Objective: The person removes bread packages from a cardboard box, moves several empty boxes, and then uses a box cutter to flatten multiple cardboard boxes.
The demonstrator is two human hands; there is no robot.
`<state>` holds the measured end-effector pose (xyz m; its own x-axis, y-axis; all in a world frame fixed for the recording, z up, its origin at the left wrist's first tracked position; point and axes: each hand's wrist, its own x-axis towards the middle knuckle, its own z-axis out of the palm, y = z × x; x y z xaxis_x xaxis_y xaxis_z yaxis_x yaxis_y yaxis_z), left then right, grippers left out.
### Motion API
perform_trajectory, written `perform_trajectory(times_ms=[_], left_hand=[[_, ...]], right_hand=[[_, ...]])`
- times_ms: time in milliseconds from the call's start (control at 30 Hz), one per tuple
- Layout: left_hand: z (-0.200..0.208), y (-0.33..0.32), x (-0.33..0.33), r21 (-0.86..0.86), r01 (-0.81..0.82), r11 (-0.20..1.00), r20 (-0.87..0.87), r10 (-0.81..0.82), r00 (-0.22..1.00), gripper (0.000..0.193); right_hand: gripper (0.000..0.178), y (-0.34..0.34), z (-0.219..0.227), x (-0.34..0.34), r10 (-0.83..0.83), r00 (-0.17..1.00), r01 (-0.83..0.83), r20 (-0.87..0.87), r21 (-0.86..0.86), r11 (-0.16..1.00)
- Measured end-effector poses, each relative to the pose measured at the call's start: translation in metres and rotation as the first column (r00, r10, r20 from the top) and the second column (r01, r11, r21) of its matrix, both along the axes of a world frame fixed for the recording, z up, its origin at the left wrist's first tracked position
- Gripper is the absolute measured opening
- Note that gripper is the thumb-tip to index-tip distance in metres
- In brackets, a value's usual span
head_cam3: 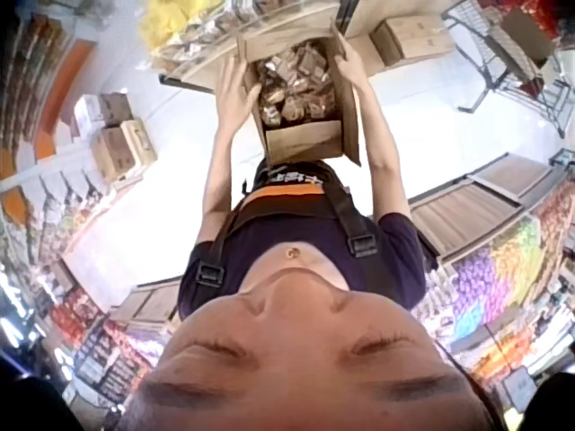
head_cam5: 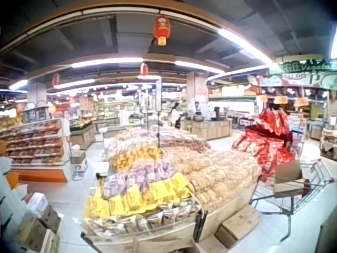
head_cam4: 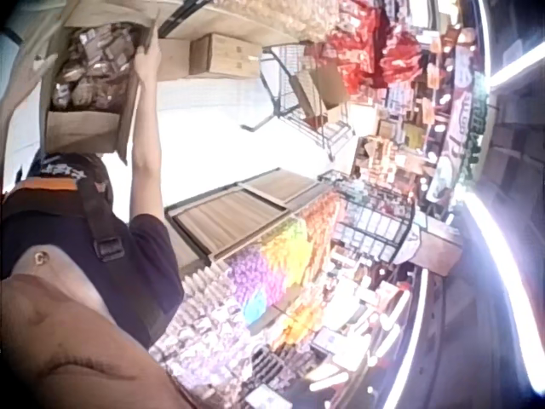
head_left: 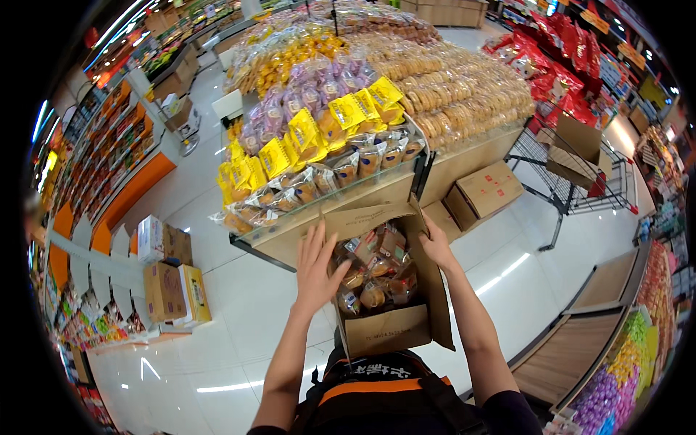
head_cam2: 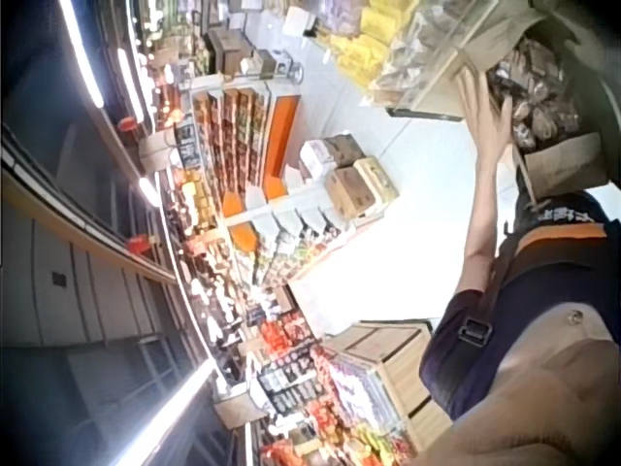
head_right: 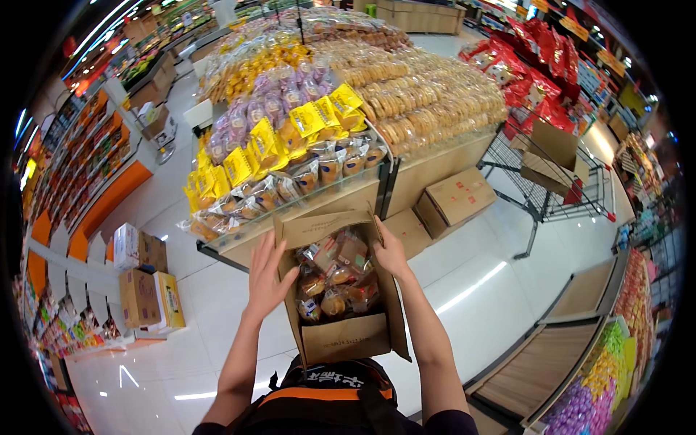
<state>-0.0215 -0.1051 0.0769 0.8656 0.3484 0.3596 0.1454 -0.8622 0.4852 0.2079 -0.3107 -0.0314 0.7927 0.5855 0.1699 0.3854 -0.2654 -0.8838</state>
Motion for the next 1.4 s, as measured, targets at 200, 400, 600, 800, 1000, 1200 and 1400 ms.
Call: perform_trajectory(times_ms=[200,400,600,800,1000,1200,1400], left_hand=[[-0.056,0.082,0.092,0.063,-0.033,0.997,-0.02,0.034,0.999,0.047],[-0.029,0.073,0.133,-0.096,0.212,0.972,-0.223,-0.229,0.948,0.051],[-0.067,0.139,0.134,-0.216,0.21,0.953,0.125,-0.187,0.974,0.03],[-0.075,0.118,0.165,-0.028,0.211,0.977,-0.001,-0.211,0.978,0.029],[-0.062,0.095,0.174,0.121,0.66,0.741,-0.654,-0.441,0.615,0.032],[-0.143,0.08,0.177,-0.038,0.551,0.834,-0.226,-0.544,0.808,0.068],[-0.15,0.064,0.178,0.178,0.41,0.895,-0.329,-0.338,0.882,0.118]], right_hand=[[0.058,0.039,0.021,0.0,-0.122,0.992,0.124,0.018,-0.172,0.977],[0.05,0.065,0.023,0.031,-0.158,0.987,0.156,0.007,-0.219,0.963],[0.044,0.06,0.016,0.025,-0.16,0.987,0.152,-0.019,-0.209,0.966],[0.048,0.073,0.013,0.029,-0.25,0.966,0.258,0.063,-0.302,0.918],[0.048,0.057,0.028,0.01,-0.243,0.969,0.216,-0.049,-0.318,0.923],[0.049,0.054,0.026,-0.014,-0.288,0.955,0.294,0.067,-0.325,0.899],[0.051,0.093,0.021,-0.017,-0.25,0.925,0.373,0.286,-0.56,0.74]])
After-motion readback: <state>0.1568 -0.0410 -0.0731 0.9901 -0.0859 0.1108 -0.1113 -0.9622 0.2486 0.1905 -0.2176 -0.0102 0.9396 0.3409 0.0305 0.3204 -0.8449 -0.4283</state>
